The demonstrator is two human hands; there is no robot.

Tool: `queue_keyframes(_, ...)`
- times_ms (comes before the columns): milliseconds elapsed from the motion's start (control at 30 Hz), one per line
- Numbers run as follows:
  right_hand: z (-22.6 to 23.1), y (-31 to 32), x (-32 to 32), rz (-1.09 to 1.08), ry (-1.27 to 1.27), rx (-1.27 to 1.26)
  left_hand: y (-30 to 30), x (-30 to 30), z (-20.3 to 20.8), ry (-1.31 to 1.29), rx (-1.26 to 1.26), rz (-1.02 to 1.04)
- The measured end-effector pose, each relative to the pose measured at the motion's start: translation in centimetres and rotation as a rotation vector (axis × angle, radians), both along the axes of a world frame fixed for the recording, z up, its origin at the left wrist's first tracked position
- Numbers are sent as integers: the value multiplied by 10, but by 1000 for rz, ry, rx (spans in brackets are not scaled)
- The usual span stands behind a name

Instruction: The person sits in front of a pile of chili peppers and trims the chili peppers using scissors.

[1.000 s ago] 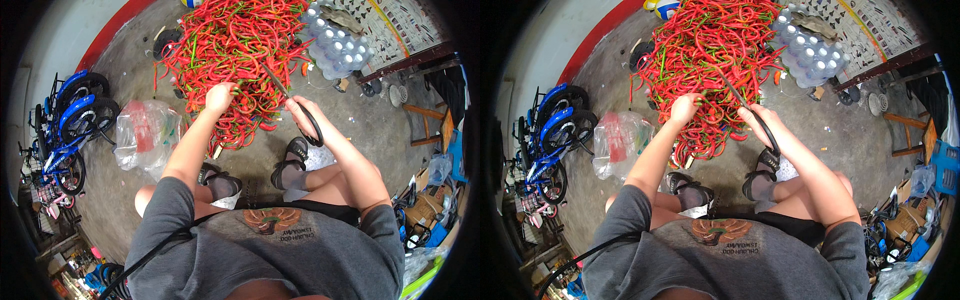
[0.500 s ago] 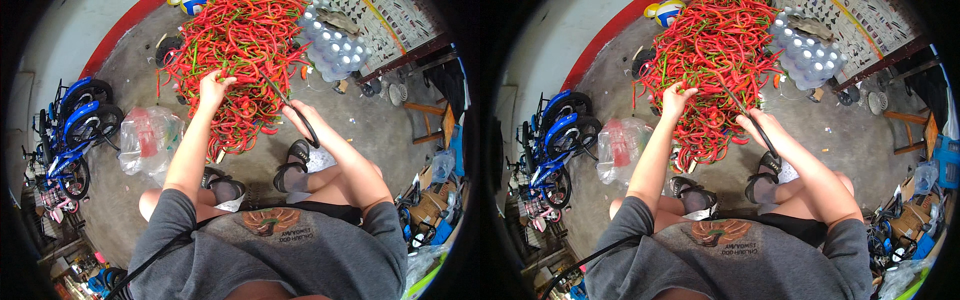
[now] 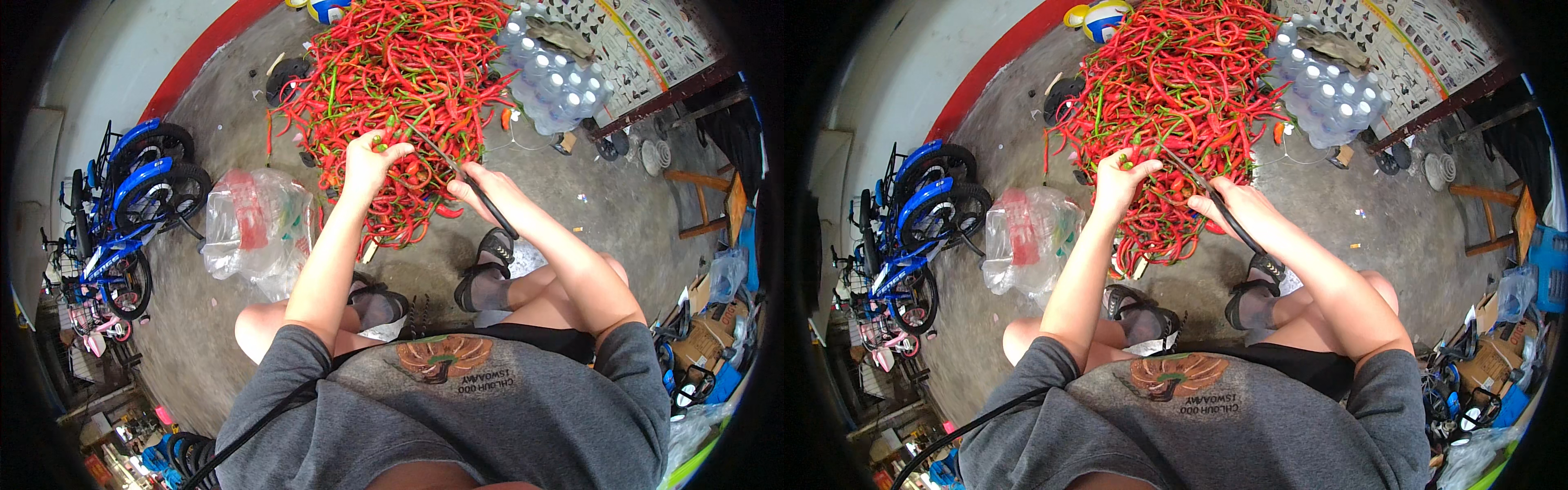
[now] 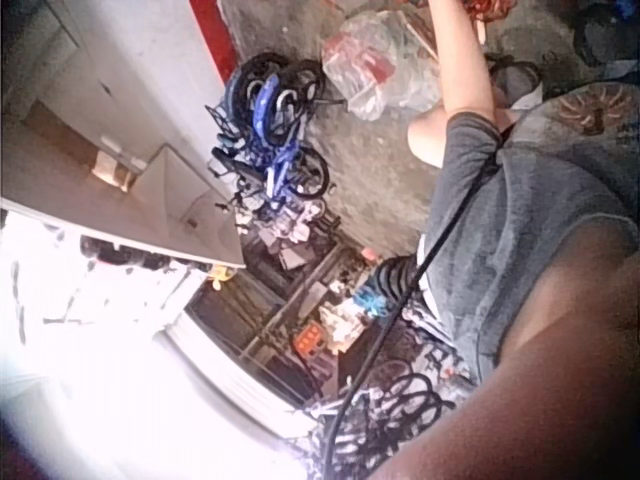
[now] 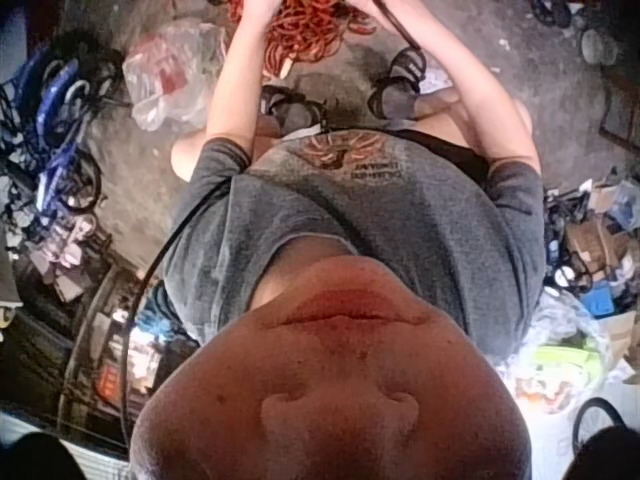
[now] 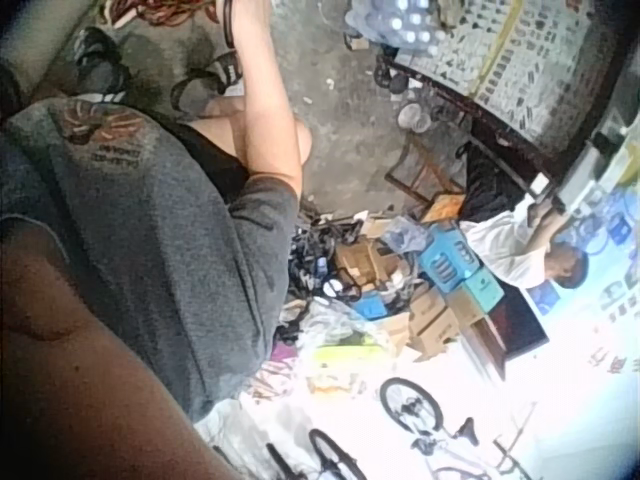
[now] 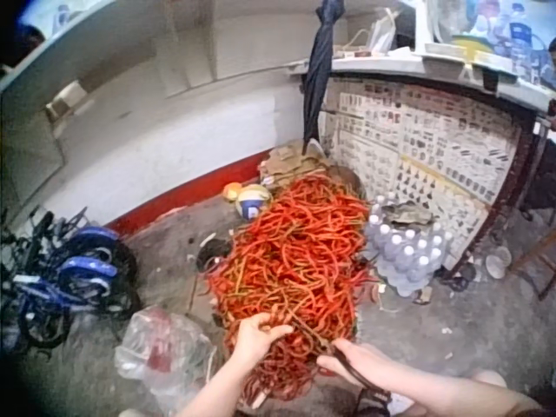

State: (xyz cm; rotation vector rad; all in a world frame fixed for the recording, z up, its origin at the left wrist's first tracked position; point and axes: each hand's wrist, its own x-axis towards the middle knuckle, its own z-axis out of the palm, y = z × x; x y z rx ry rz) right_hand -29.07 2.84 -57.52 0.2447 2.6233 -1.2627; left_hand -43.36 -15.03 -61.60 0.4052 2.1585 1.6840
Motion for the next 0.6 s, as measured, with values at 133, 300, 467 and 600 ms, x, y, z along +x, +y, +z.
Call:
queue_keyframes(133,0,-7,-3,11,-4,-43,-9,1,6,127,-134,30)
queue_keyframes(300,3,-22,-2,96,-11,-7,-48,-12,-14,75,-216,-162)
queue_keyframes(467,4,-30,-4,84,-69,10,-98,-19,18,-254,-81,-174)
queue_keyframes(600,-14,-22,-7,-3,-61,-2,-174,-54,83,-191,-341,241)
